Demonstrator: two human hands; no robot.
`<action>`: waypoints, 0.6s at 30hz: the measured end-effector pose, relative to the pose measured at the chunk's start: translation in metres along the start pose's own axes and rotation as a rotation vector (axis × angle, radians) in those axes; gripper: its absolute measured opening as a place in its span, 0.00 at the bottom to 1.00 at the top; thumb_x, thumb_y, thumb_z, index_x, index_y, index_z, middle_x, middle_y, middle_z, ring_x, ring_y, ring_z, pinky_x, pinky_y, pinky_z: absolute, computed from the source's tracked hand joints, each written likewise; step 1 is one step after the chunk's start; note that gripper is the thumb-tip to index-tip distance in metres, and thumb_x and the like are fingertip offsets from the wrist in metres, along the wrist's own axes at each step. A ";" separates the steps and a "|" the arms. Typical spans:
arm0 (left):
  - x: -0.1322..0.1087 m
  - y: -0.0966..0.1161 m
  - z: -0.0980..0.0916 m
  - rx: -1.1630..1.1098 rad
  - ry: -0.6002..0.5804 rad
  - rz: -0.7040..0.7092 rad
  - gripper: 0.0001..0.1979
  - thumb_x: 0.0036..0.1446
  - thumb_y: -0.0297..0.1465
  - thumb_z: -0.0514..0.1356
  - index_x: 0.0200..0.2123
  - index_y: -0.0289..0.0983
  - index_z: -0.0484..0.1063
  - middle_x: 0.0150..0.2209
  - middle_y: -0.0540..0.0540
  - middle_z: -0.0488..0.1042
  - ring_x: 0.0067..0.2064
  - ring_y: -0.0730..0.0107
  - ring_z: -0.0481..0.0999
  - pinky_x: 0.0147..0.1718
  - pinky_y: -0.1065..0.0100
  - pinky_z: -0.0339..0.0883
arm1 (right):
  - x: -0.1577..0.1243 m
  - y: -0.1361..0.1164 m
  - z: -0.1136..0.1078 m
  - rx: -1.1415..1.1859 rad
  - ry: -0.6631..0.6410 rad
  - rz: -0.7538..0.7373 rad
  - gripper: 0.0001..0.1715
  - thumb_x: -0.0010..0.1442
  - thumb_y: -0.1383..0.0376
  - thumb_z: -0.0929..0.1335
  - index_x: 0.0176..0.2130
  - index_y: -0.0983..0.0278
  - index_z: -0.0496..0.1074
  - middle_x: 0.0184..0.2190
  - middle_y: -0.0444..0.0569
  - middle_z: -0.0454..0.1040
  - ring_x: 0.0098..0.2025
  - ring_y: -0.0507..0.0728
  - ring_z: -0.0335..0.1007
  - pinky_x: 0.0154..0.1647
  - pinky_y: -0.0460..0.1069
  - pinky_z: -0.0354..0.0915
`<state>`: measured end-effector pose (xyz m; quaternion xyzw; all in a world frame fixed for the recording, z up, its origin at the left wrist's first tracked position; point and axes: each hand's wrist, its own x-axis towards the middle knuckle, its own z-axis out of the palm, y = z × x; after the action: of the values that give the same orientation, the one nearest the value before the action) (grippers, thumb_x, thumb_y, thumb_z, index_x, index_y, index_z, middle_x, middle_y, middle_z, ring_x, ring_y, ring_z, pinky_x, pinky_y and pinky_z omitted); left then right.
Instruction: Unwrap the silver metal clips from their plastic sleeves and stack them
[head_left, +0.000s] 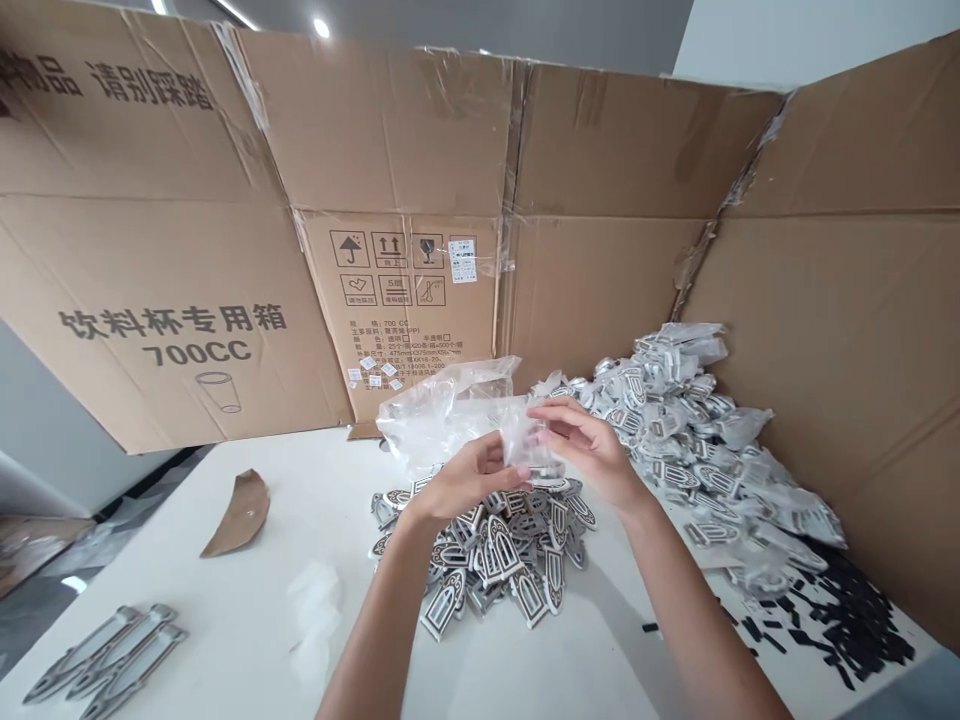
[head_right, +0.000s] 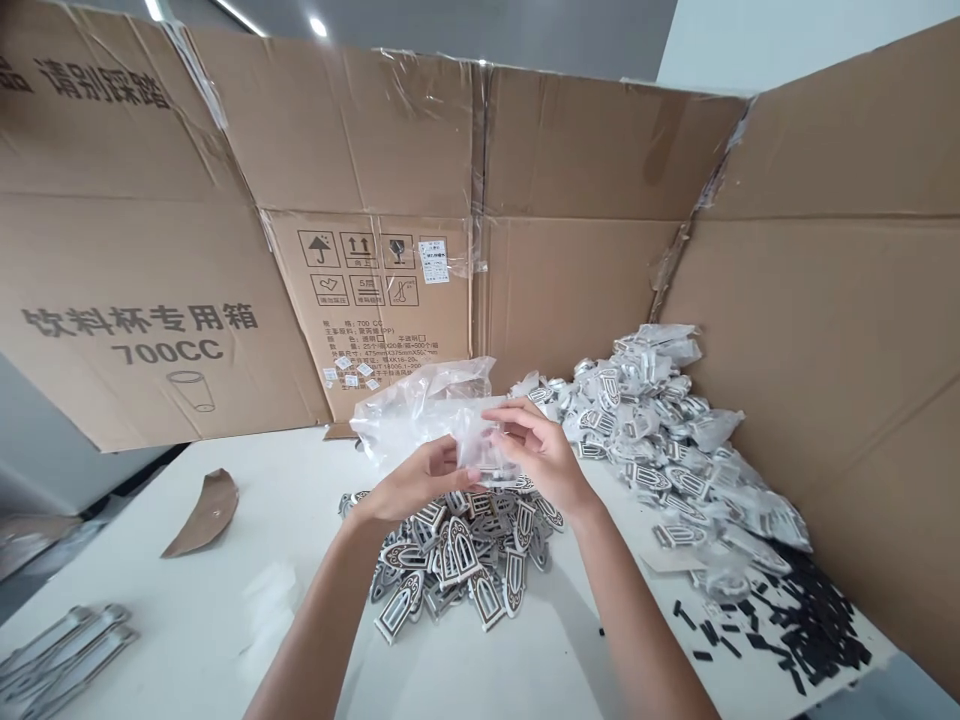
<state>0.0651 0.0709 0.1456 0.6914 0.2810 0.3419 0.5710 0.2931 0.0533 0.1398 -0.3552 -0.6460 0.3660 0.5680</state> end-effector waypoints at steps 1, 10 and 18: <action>0.001 0.003 0.000 -0.061 0.001 0.005 0.24 0.56 0.49 0.75 0.49 0.40 0.81 0.48 0.39 0.83 0.48 0.53 0.84 0.51 0.51 0.80 | 0.005 -0.001 0.000 -0.027 -0.007 -0.008 0.17 0.68 0.53 0.76 0.53 0.55 0.85 0.57 0.52 0.73 0.61 0.63 0.73 0.66 0.60 0.73; 0.005 0.003 -0.017 -0.169 0.461 -0.035 0.23 0.59 0.47 0.75 0.49 0.38 0.81 0.53 0.37 0.84 0.58 0.49 0.82 0.61 0.52 0.76 | 0.027 0.001 0.019 -0.129 -0.059 0.268 0.37 0.64 0.50 0.79 0.67 0.52 0.71 0.62 0.54 0.75 0.55 0.63 0.78 0.59 0.64 0.75; 0.010 0.008 -0.009 -0.592 0.463 -0.039 0.14 0.65 0.37 0.72 0.48 0.35 0.80 0.55 0.36 0.84 0.59 0.54 0.82 0.64 0.55 0.75 | 0.039 0.011 0.043 0.192 -0.173 0.205 0.19 0.62 0.54 0.80 0.49 0.54 0.78 0.51 0.47 0.79 0.48 0.58 0.77 0.50 0.55 0.75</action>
<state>0.0640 0.0819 0.1563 0.3952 0.3049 0.5448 0.6739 0.2469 0.0894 0.1450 -0.3305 -0.6150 0.5114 0.5011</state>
